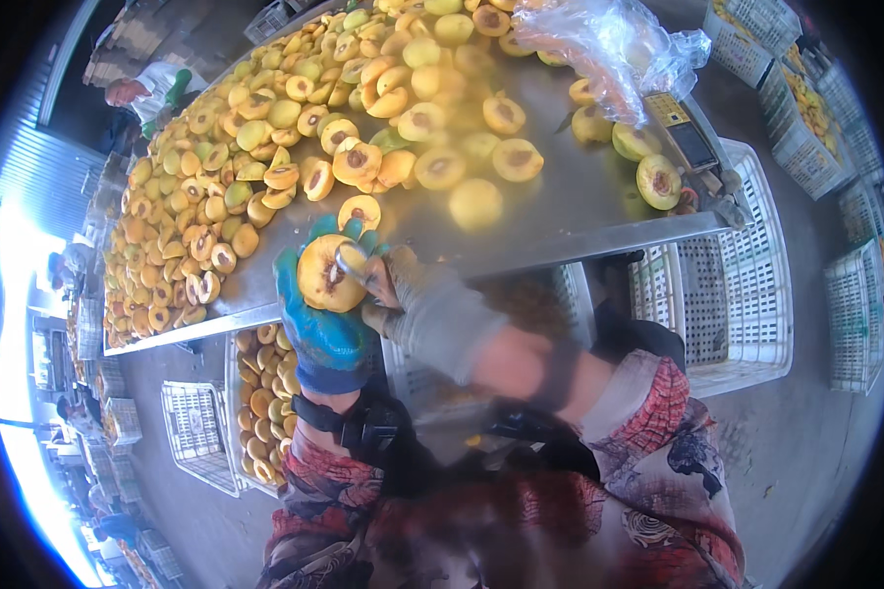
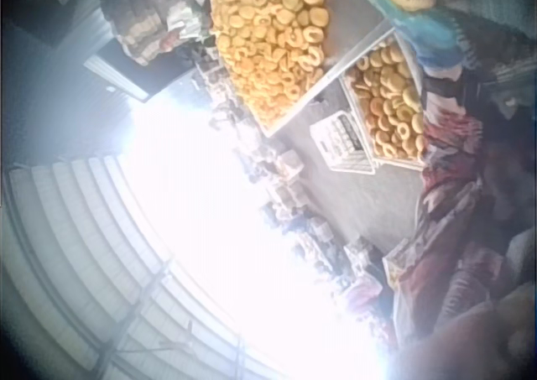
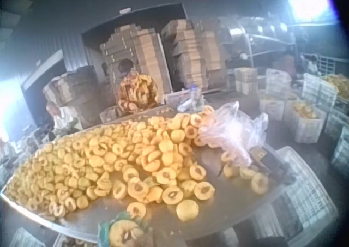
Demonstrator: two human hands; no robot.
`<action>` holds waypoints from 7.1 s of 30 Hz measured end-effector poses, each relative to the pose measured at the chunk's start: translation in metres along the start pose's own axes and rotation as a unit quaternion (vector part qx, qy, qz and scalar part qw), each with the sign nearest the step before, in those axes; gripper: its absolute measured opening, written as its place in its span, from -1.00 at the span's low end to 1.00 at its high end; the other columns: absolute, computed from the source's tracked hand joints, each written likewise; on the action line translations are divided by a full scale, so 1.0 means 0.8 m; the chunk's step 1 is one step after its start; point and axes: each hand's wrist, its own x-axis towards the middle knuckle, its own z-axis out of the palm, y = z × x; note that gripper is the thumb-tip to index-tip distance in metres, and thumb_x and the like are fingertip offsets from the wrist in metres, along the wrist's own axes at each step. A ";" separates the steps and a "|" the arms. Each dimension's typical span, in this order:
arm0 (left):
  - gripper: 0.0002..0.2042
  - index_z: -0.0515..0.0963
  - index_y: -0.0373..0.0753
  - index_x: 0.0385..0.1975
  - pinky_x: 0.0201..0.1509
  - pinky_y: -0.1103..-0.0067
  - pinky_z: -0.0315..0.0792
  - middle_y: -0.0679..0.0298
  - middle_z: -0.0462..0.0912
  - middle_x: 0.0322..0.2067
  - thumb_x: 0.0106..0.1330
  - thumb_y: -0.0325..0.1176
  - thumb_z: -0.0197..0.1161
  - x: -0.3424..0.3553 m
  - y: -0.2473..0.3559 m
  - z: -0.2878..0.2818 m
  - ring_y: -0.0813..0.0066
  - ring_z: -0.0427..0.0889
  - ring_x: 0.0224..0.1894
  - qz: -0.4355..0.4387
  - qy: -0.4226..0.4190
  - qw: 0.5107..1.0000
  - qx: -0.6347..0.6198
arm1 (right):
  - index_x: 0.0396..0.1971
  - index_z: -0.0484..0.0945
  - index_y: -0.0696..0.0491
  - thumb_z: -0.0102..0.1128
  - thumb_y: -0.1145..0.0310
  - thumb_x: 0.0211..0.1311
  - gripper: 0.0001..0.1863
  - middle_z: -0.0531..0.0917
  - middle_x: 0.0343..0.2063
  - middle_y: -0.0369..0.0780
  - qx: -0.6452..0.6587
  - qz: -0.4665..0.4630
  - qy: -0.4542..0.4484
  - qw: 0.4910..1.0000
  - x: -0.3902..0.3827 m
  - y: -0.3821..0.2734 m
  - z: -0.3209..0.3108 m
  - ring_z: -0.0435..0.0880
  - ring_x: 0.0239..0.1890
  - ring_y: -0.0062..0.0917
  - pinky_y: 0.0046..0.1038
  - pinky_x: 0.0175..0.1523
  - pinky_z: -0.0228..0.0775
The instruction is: The person removes pits from halved yellow fruit by hand, placing the pitted halves into a white crate and the pits into a separate basket. The process is repeated continuously with fruit from a metal table.
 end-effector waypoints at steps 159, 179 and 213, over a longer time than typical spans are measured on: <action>-0.77 0.50 -0.43 -0.19 -0.08 0.49 0.52 0.09 0.61 -0.23 0.24 -0.41 0.20 -0.063 -0.047 -0.042 0.38 0.62 -0.22 -0.292 -0.284 0.885 -0.226 | -0.03 0.35 0.19 0.31 0.33 0.10 -0.52 0.51 -0.64 -0.31 0.588 0.352 -0.348 0.640 -0.061 -0.028 -0.003 0.52 -0.71 -0.67 -0.74 -0.71 0.30; -0.80 0.51 -0.39 -0.17 -0.09 0.58 0.53 0.12 0.61 -0.21 0.24 -0.46 0.17 -0.063 -0.065 -0.050 0.40 0.61 -0.18 -0.220 -0.318 0.865 -0.320 | -0.29 0.50 0.06 0.21 0.14 0.18 -0.71 0.48 -0.62 -0.39 0.705 0.390 -0.448 0.388 -0.084 -0.010 0.015 0.46 -0.64 -0.70 -0.65 -0.59 0.31; -0.53 0.46 -0.41 -0.09 -0.12 0.44 0.52 0.05 0.61 -0.24 0.36 -0.03 -0.03 -0.060 -0.034 -0.008 0.28 0.61 -0.22 -0.323 -0.085 0.879 -0.341 | -0.32 0.49 0.07 0.20 0.24 0.12 -0.76 0.57 -0.46 -0.24 0.424 0.215 -0.267 0.838 -0.080 -0.013 -0.007 0.58 -0.40 -0.48 -0.49 -0.38 0.44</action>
